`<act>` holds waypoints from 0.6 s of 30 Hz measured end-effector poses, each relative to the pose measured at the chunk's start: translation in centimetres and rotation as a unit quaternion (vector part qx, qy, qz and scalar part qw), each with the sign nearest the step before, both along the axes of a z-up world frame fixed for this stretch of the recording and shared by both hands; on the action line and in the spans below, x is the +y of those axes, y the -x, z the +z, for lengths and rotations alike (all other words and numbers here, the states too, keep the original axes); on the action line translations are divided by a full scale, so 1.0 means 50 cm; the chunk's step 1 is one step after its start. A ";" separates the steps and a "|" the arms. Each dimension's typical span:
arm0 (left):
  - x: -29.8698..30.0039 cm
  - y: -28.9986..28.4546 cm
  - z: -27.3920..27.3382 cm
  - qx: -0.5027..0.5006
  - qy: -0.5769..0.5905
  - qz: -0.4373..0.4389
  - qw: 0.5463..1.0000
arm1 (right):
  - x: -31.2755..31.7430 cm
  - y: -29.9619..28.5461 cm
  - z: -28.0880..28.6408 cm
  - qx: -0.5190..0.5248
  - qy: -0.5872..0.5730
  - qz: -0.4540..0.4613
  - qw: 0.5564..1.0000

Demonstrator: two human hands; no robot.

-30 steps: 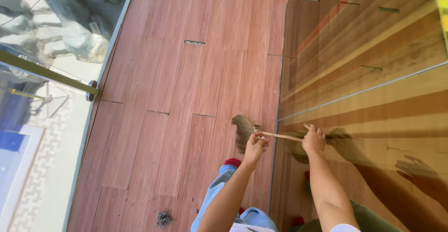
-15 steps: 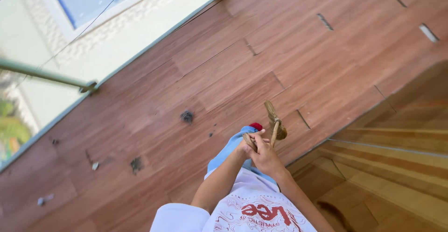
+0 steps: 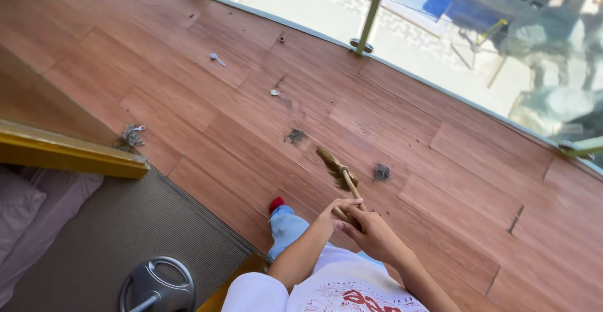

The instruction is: The person sweeps the floor of a bedroom and an adjacent room using a traditional straw broom. They move debris from the wooden floor near a glass door and continue sweeping along the walls and furniture in the second room.

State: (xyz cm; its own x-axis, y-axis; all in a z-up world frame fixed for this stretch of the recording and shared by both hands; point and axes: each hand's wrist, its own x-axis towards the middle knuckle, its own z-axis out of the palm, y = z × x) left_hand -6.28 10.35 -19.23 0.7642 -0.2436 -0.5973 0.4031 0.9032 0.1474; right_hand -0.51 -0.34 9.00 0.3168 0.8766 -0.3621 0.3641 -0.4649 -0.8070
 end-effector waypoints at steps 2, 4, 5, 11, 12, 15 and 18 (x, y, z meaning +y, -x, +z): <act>0.124 0.051 -0.012 0.029 0.004 0.067 0.997 | 0.126 0.027 -0.019 -0.005 -0.030 0.105 0.994; 0.255 0.116 -0.018 0.062 0.010 0.131 0.989 | 0.270 0.072 0.000 -0.003 -0.061 0.204 0.977; 0.322 0.151 -0.019 0.067 0.002 0.190 0.980 | 0.346 0.102 0.029 -0.047 0.010 0.278 0.959; 0.641 0.385 -0.031 0.074 0.012 0.457 0.886 | 0.705 0.256 0.103 -0.164 0.004 0.539 0.826; 0.676 0.425 -0.028 0.086 0.022 0.509 0.856 | 0.760 0.286 0.136 -0.188 0.068 0.581 0.789; 0.755 0.556 -0.035 0.079 -0.009 0.606 0.791 | 0.836 0.349 0.008 -0.211 -0.239 0.553 0.770; 0.804 0.673 -0.017 0.061 -0.033 0.674 0.735 | 0.938 0.430 0.009 -0.254 -0.282 0.481 0.790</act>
